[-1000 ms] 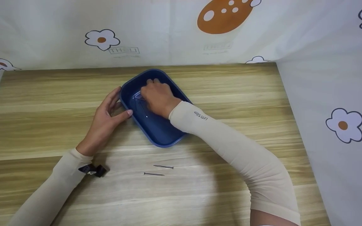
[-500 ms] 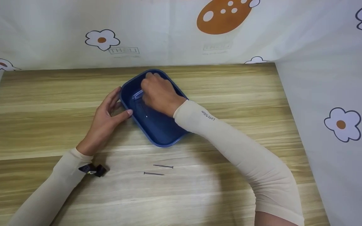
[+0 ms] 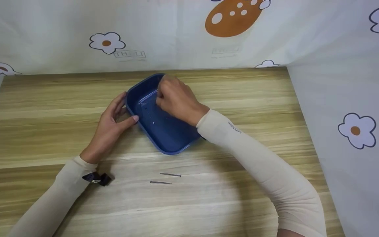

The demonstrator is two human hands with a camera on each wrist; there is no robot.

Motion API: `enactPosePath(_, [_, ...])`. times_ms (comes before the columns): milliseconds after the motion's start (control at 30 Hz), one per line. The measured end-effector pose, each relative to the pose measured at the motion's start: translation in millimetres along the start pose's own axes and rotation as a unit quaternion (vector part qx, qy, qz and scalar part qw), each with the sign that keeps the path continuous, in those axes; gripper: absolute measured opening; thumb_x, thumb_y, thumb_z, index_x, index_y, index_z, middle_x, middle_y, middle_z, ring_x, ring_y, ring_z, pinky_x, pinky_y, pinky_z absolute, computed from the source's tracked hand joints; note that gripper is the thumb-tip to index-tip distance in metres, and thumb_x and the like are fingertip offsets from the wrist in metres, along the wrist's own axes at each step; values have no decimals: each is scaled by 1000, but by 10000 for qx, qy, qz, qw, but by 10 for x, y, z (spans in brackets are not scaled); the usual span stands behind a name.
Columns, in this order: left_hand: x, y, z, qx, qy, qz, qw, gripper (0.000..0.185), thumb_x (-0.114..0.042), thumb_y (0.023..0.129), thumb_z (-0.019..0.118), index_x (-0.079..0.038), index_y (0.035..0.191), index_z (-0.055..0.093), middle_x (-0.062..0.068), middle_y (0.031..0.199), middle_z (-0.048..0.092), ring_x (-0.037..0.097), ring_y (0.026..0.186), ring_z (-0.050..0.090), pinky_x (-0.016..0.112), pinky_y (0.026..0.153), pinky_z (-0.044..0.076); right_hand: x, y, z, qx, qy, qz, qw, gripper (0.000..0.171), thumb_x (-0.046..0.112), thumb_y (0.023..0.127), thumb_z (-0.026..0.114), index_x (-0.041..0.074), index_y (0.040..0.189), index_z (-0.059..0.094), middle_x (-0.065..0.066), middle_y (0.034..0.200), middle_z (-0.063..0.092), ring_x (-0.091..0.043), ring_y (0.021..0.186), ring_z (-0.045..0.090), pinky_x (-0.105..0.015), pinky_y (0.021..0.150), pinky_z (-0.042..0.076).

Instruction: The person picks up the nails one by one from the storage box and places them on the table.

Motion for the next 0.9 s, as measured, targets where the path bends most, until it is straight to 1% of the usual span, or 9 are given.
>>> enactPosePath(167, [8, -6, -10, -42, -48, -47, 10000, 90, -17, 97, 83, -12, 173, 35, 6, 175, 42, 31, 150, 49, 49, 127, 33, -25, -98, -38, -50, 252, 55, 9997, 8, 1, 95, 76, -4, 94, 82, -16, 119, 72, -30, 112, 69, -43, 97, 59])
enactPosePath(300, [7, -7, -11, -56, -12, -65, 10000, 90, -18, 97, 83, -12, 173, 35, 6, 175, 41, 30, 151, 48, 50, 128, 32, -28, -177, -77, -128, 428, 57, 9990, 8, 1, 94, 75, -3, 92, 82, -15, 119, 73, -29, 115, 68, -43, 101, 58])
enactPosePath(400, [1, -5, -10, -69, 5, -52, 10000, 89, -18, 97, 84, -13, 172, 36, 7, 175, 41, 30, 150, 49, 50, 128, 33, -33, -225, -99, -190, 452, 0, 9988, 8, 1, 94, 75, -4, 92, 81, -17, 120, 74, -31, 117, 68, -44, 104, 57])
enactPosePath(533, [-5, -3, -6, -86, 11, -13, 10000, 89, -16, 97, 84, -11, 172, 36, 8, 175, 41, 29, 153, 47, 48, 128, 33, -64, -276, -125, -281, 539, -53, 9981, 9, 1, 94, 75, -5, 91, 81, -20, 120, 73, -33, 117, 68, -46, 103, 56])
enactPosePath(667, [-17, -3, -1, -74, 46, 45, 10000, 89, -14, 97, 83, -9, 172, 36, 8, 174, 42, 29, 153, 48, 47, 127, 35, -81, -344, -156, -403, 765, -136, 9962, 8, 1, 95, 76, -5, 90, 80, -19, 120, 73, -32, 117, 68, -48, 100, 57])
enactPosePath(767, [-26, -3, 0, -56, 63, 79, 9999, 89, -13, 97, 83, -8, 172, 35, 9, 174, 43, 30, 152, 48, 47, 128, 35, -85, -412, -166, -470, 948, -192, 9942, 8, 1, 95, 78, -4, 89, 80, -19, 121, 73, -30, 114, 68, -48, 95, 59])
enactPosePath(900, [-19, -2, -1, -63, 80, 45, 9999, 89, -14, 97, 83, -10, 172, 36, 8, 174, 43, 29, 153, 48, 47, 128, 34, -87, -515, -171, -593, 1131, -258, 9915, 8, 2, 94, 82, -2, 88, 80, -17, 123, 73, -27, 112, 69, -46, 91, 59])
Point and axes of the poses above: each hand's wrist, its own y-axis towards the middle knuckle, its own z-axis out of the palm, x = y × z, the point moved 10 cm from there along y, towards the middle knuckle
